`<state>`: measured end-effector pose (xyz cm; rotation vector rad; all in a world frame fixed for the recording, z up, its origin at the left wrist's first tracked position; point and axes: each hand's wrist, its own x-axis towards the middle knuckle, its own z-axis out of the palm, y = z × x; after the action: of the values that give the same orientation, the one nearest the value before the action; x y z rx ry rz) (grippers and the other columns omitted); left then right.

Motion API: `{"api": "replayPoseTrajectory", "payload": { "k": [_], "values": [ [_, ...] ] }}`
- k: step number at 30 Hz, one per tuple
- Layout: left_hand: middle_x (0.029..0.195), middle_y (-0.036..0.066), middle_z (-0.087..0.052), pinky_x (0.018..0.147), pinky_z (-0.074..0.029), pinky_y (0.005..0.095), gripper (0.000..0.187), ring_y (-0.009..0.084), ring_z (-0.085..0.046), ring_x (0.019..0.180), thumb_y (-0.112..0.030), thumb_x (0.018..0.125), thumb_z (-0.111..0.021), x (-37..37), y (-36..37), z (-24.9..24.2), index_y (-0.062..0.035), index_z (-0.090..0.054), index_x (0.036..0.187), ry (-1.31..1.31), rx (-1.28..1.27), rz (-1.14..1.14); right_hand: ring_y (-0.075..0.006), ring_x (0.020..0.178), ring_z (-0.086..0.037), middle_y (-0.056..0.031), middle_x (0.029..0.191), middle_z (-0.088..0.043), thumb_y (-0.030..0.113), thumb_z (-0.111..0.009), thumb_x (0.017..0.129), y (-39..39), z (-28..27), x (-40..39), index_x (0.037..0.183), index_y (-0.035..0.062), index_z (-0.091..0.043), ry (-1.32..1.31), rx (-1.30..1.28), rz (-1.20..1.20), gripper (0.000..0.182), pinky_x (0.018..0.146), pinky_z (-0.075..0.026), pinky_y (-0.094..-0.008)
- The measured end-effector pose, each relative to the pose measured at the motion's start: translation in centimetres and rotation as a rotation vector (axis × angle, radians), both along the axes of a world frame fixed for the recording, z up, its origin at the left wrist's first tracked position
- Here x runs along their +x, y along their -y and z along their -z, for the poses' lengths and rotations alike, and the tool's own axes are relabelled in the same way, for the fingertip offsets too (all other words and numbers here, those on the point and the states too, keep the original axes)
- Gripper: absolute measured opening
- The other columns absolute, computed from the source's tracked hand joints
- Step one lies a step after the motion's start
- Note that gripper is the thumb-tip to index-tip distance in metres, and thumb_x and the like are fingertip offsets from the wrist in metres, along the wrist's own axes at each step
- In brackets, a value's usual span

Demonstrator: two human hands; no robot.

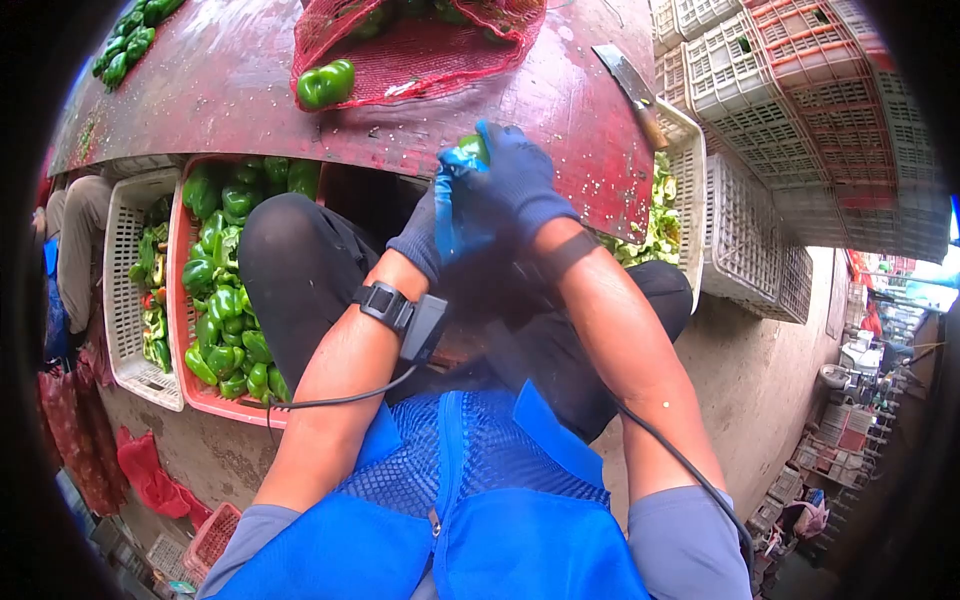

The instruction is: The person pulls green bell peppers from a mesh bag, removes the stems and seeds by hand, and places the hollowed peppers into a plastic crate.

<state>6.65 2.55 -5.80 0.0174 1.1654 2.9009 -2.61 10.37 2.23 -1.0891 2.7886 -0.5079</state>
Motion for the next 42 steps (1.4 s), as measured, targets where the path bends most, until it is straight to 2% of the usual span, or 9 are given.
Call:
{"api": "replayPoseTrajectory", "payload": {
  "k": [4, 14, 16, 22, 25, 29, 32, 37, 42],
  "values": [
    [0.123, 0.01, -0.06, 0.086, -0.051, 0.0428, 0.053, 0.0263, -0.061, 0.106, -0.055, 0.097, -0.043, -0.3, -1.1, 2.0, -0.0174, -0.05, 0.134, 0.347, 0.398, 0.025, -0.0353, 0.108, -0.063, -0.0203, 0.117, -0.063, 0.039, -0.074, 0.081, -1.9, 0.4, -1.7, 0.131, 0.0091, -0.056, 0.184, -0.174, -0.17, 0.06, 0.093, -0.05, -0.0409],
    [0.106, 0.004, -0.063, 0.074, -0.052, 0.0361, 0.054, 0.0209, -0.063, 0.089, -0.062, 0.094, -0.043, 1.0, -1.8, -3.6, -0.0189, -0.053, 0.124, 0.383, 0.487, 0.034, -0.0238, 0.103, -0.066, -0.0158, 0.113, -0.067, 0.027, -0.079, 0.074, -3.7, -0.2, -0.1, 0.123, 0.0086, -0.063, 0.285, -0.333, -0.106, 0.054, 0.092, -0.051, -0.0339],
    [0.13, 0.015, -0.055, 0.104, -0.044, 0.0439, 0.058, 0.0295, -0.055, 0.119, -0.052, 0.099, -0.044, 1.4, -2.4, -4.5, -0.0071, -0.046, 0.136, 0.341, 0.549, 0.026, -0.0276, 0.095, -0.069, -0.0205, 0.104, -0.069, 0.027, -0.077, 0.073, -4.4, -0.2, 0.1, 0.116, 0.0013, -0.065, 0.433, -0.521, 0.028, 0.052, 0.085, -0.054, -0.036],
    [0.127, 0.012, -0.055, 0.104, -0.044, 0.0384, 0.057, 0.0233, -0.055, 0.116, -0.051, 0.097, -0.049, 0.8, -3.7, -3.8, -0.0077, -0.047, 0.134, 0.378, 0.533, 0.119, -0.0186, 0.093, -0.068, -0.0149, 0.102, -0.07, 0.021, -0.078, 0.072, -6.7, -1.1, 0.6, 0.111, 0.0019, -0.067, 0.472, -0.69, 0.129, 0.045, 0.084, -0.054, -0.0328],
    [0.114, 0.003, -0.058, 0.078, -0.051, 0.0331, 0.056, 0.017, -0.059, 0.097, -0.061, 0.093, -0.046, 0.5, -4.5, -4.7, -0.0193, -0.05, 0.13, 0.331, 0.345, 0.083, -0.0108, 0.095, -0.062, -0.0058, 0.105, -0.068, 0.016, -0.077, 0.076, -7.3, -2.4, 0.9, 0.116, 0.0027, -0.066, 0.493, -0.703, 0.111, 0.044, 0.088, -0.051, -0.028],
    [0.119, 0.005, -0.056, 0.083, -0.052, 0.0351, 0.051, 0.0179, -0.058, 0.105, -0.051, 0.094, -0.052, 0.6, -5.2, -6.4, -0.0159, -0.048, 0.131, 0.313, 0.445, 0.092, -0.0111, 0.095, -0.062, -0.0063, 0.105, -0.069, 0.014, -0.077, 0.075, -8.3, -1.7, 0.7, 0.116, 0.0022, -0.066, 0.485, -0.798, 0.093, 0.044, 0.088, -0.051, -0.0279],
    [0.126, 0.011, -0.056, 0.102, -0.047, 0.0346, 0.045, 0.0204, -0.056, 0.115, -0.032, 0.096, -0.053, 0.3, -6.0, -5.9, -0.0057, -0.048, 0.133, 0.184, -0.09, -0.09, -0.0144, 0.091, -0.066, -0.0092, 0.1, -0.07, 0.02, -0.081, 0.072, -8.7, -1.1, 0.7, 0.112, 0.0016, -0.067, 0.522, -0.922, 0.09, 0.046, 0.084, -0.054, -0.03],
    [0.116, 0.008, -0.061, 0.095, -0.051, 0.0321, 0.034, 0.0189, -0.061, 0.104, -0.027, 0.098, -0.05, 0.3, -5.7, -5.4, -0.0051, -0.054, 0.123, 0.27, 0.579, 0.088, -0.0128, 0.09, -0.064, -0.008, 0.099, -0.069, 0.019, -0.081, 0.073, -9.1, -0.9, 0.6, 0.11, -0.0004, -0.066, 0.489, -0.9, 0.168, 0.045, 0.083, -0.054, -0.0291],
    [0.108, 0.005, -0.064, 0.087, -0.051, 0.0276, 0.026, 0.0143, -0.062, 0.097, -0.022, 0.098, -0.047, 1.2, -6.5, -7.2, -0.0037, -0.06, 0.112, 0.13, -0.035, -0.02, -0.0119, 0.088, -0.064, -0.0067, 0.099, -0.069, 0.013, -0.081, 0.075, -8.9, 0.5, -0.5, 0.111, -0.0013, -0.064, 0.707, -1.106, 0.25, 0.042, 0.081, -0.054, -0.0279]
  ]
}}
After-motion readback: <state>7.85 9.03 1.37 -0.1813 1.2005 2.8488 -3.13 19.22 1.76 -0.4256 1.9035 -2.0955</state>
